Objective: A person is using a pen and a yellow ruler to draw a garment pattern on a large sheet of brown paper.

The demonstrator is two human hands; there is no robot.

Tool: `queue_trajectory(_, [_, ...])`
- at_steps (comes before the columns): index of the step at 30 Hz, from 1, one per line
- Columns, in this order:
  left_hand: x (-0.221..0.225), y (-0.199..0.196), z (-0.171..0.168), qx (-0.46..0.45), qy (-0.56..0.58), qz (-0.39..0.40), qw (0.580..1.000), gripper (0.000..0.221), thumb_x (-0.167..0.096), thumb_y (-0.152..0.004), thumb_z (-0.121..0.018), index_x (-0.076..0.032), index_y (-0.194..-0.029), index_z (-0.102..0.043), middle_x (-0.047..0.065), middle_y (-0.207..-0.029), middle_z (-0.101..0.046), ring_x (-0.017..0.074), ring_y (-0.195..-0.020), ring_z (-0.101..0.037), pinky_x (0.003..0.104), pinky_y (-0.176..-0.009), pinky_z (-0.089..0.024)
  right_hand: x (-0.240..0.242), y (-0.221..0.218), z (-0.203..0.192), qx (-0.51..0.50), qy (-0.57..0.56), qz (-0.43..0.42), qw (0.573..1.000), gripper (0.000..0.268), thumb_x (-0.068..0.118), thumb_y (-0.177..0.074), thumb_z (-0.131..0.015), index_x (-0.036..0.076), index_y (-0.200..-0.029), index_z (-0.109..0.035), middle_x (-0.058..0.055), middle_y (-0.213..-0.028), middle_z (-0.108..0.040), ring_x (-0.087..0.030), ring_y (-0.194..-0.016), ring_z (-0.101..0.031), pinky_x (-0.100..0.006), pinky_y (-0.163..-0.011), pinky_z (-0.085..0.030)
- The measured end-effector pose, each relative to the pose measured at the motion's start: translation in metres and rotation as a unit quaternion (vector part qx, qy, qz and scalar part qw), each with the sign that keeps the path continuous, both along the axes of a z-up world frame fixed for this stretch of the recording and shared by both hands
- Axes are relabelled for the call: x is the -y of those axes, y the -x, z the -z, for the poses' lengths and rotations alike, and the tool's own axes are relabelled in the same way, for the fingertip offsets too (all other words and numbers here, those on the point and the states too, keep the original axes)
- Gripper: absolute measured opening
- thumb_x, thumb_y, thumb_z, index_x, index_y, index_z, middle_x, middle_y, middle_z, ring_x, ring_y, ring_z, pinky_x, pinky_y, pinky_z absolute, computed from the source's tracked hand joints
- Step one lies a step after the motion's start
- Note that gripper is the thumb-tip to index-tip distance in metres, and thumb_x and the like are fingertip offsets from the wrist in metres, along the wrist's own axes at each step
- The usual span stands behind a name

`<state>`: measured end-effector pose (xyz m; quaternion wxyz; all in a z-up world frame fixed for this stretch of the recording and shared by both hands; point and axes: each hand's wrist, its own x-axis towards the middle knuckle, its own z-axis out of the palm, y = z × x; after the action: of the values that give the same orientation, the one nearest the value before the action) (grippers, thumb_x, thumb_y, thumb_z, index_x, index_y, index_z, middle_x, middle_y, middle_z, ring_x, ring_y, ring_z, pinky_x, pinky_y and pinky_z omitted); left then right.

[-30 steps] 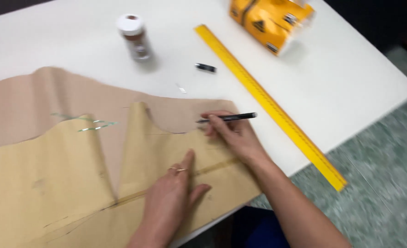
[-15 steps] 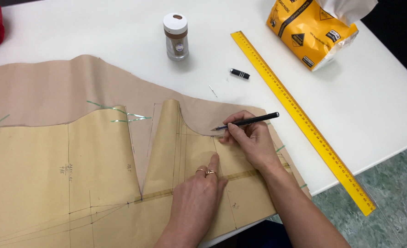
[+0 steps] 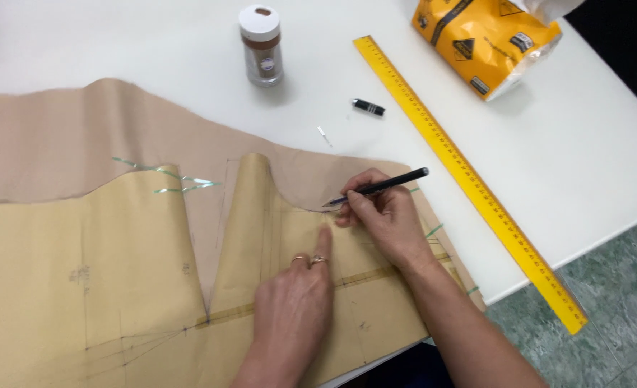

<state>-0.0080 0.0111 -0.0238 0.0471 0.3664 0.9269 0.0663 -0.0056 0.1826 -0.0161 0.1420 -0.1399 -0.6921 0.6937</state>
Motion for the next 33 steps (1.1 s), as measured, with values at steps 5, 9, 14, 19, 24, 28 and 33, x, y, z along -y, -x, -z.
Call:
queue_trajectory(5, [-0.003, 0.002, -0.001, -0.011, 0.002, 0.002, 1.0, 0.064, -0.017, -0.081, -0.042, -0.018, -0.145, -0.036, 0.001, -0.093, -0.058, 0.0277, -0.065, -0.069, 0.047, -0.042, -0.054, -0.002, 0.001, 0.009, -0.033, -0.006, 0.006, 0.999, 0.005, 0.01, -0.091, -0.055, 0.005, -0.092, -0.056, -0.008, -0.072, -0.059, -0.014, -0.063, -0.065, -0.027, -0.059, -0.063])
queue_trajectory(9, [-0.011, 0.003, 0.012, -0.029, 0.004, 0.005, 1.0, 0.074, -0.022, -0.079, -0.045, -0.019, -0.151, -0.028, 0.002, -0.108, -0.06, 0.0255, -0.069, -0.069, 0.047, -0.04, -0.052, 0.0, -0.001, -0.006, -0.025, -0.014, -0.007, 1.0, 0.005, 0.01, -0.09, -0.057, 0.005, -0.089, -0.057, -0.007, -0.073, -0.057, -0.012, -0.066, -0.061, -0.026, -0.059, -0.064])
queue_trajectory(14, [-0.007, 0.003, 0.028, -0.063, 0.05, -0.015, 0.997, 0.071, -0.021, -0.082, -0.042, -0.02, -0.151, -0.025, -0.002, -0.101, -0.061, 0.0225, -0.057, -0.067, 0.042, -0.035, -0.043, -0.002, -0.004, -0.014, -0.016, 0.02, -0.008, 1.0, 0.006, 0.01, -0.089, -0.056, 0.005, -0.088, -0.057, -0.006, -0.077, -0.056, -0.012, -0.068, -0.063, -0.025, -0.062, -0.064])
queue_trajectory(19, [-0.011, 0.003, 0.024, -0.029, 0.112, -0.058, 0.992, 0.077, -0.029, -0.081, -0.044, -0.028, -0.154, -0.019, -0.006, -0.115, -0.058, 0.0222, -0.069, -0.071, 0.044, -0.041, -0.049, -0.014, -0.007, -0.009, -0.026, 0.022, 0.011, 0.999, 0.009, 0.014, -0.09, -0.057, 0.005, -0.092, -0.058, -0.008, -0.08, -0.062, -0.015, -0.066, -0.067, -0.024, -0.06, -0.063])
queue_trajectory(24, [-0.013, 0.002, 0.014, 0.003, 0.136, -0.09, 0.987, 0.074, -0.031, -0.084, -0.041, -0.035, -0.153, -0.016, -0.01, -0.125, -0.055, 0.0237, -0.078, -0.071, 0.049, -0.048, -0.054, -0.026, -0.015, -0.012, -0.018, -0.029, 0.037, 0.999, 0.009, 0.014, -0.089, -0.057, 0.006, -0.087, -0.058, -0.007, -0.074, -0.065, -0.014, -0.063, -0.068, -0.023, -0.057, -0.062])
queue_trajectory(28, [-0.006, 0.001, 0.025, -0.101, 0.072, -0.064, 0.99, 0.071, -0.03, -0.08, -0.045, -0.032, -0.15, -0.031, -0.01, -0.112, -0.062, 0.0217, -0.064, -0.069, 0.046, -0.038, -0.048, -0.03, -0.019, -0.013, -0.015, -0.06, 0.019, 0.998, 0.007, 0.015, -0.089, -0.057, 0.009, -0.086, -0.059, -0.004, -0.071, -0.066, -0.01, -0.058, -0.062, -0.021, -0.052, -0.05])
queue_trajectory(33, [-0.005, -0.002, 0.028, -0.213, 0.014, -0.051, 0.976, 0.06, -0.032, -0.086, -0.049, -0.03, -0.146, -0.047, -0.013, -0.105, -0.066, 0.0217, -0.05, -0.061, 0.041, -0.035, -0.043, -0.029, -0.023, -0.014, -0.074, -0.159, -0.006, 0.984, 0.006, 0.014, -0.085, -0.054, 0.01, -0.081, -0.054, 0.001, -0.061, -0.051, -0.012, -0.054, -0.044, -0.027, -0.055, -0.04])
